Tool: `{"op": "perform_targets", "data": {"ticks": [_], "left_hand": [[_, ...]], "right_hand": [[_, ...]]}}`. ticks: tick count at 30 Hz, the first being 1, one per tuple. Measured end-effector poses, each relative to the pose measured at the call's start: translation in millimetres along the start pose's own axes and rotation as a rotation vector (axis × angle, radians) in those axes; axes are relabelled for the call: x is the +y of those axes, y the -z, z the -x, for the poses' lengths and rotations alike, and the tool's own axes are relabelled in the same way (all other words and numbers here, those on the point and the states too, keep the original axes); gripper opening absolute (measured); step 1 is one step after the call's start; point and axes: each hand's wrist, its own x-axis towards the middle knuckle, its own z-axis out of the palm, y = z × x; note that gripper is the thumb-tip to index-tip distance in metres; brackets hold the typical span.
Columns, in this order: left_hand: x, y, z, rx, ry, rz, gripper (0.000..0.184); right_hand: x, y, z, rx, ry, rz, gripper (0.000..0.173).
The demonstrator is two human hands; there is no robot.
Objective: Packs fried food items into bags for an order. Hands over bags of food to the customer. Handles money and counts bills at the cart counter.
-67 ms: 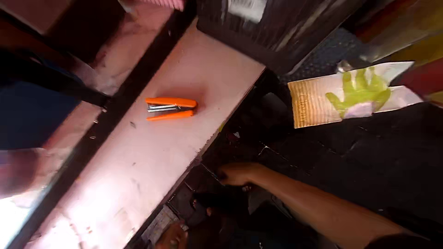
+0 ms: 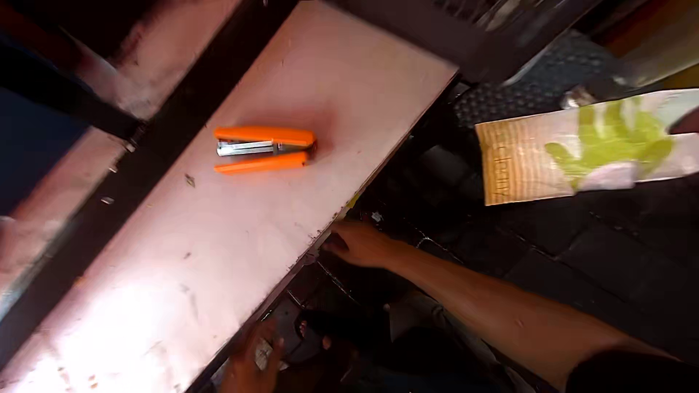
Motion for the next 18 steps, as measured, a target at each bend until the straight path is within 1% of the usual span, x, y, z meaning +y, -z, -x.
{"op": "perform_targets", "data": {"ticks": [1, 2, 3, 4, 5, 6, 7, 8, 9, 11, 12, 14, 16, 18], "left_hand": [[-9.6, -7.2, -27.6, 0.146, -0.066, -0.119, 0.044], [-16.8, -11.3, -54.7, 0.27, -0.113, -0.206, 0.046], [-23.1, -14.5, -79.5, 0.361, -0.137, -0.263, 0.048], [-30.6, -18.0, -100.1, 0.423, -0.139, -0.297, 0.05], [-40.3, -22.3, -114.7, 0.449, -0.102, -0.332, 0.054], [-51.5, -28.6, -122.6, 0.439, -0.034, -0.357, 0.057], [-65.5, -38.2, -124.7, 0.415, 0.033, -0.374, 0.057], [-79.9, -48.9, -124.5, 0.387, 0.087, -0.389, 0.057], [-92.9, -59.5, -123.9, 0.37, 0.114, -0.402, 0.057], [-110.6, -80.8, -118.1, 0.362, 0.116, -0.387, 0.053], [-114.5, -87.8, -113.0, 0.33, 0.131, -0.351, 0.053], [-111.2, -90.3, -101.5, 0.26, 0.172, -0.275, 0.051], [-101.2, -81.8, -93.6, 0.249, 0.196, -0.236, 0.045], [-94.7, -75.0, -89.6, 0.301, 0.209, -0.167, 0.041]], "right_hand": [[3.6, 1.7, -23.9, 0.239, 0.109, 0.04, 0.046], [5.6, 3.0, -46.8, 0.409, 0.216, 0.093, 0.05], [8.2, 1.4, -67.5, 0.506, 0.303, 0.16, 0.055], [11.7, -3.3, -86.0, 0.543, 0.38, 0.238, 0.06], [13.7, -9.0, -102.6, 0.508, 0.425, 0.317, 0.065], [16.3, -17.5, -119.0, 0.441, 0.448, 0.389, 0.066], [21.4, -28.8, -134.5, 0.373, 0.453, 0.46, 0.068], [26.7, -39.5, -147.4, 0.343, 0.457, 0.53, 0.072], [29.0, -44.2, -156.4, 0.347, 0.458, 0.572, 0.076], [31.1, -44.9, -162.5, 0.356, 0.438, 0.571, 0.082], [31.0, -44.8, -161.9, 0.364, 0.428, 0.554, 0.087], [19.6, -44.1, -156.0, 0.356, 0.388, 0.498, 0.089], [-17.5, -37.9, -144.0, 0.298, 0.338, 0.341, 0.084], [-66.2, -33.8, -143.2, 0.34, 0.39, 0.094, 0.079]]}}
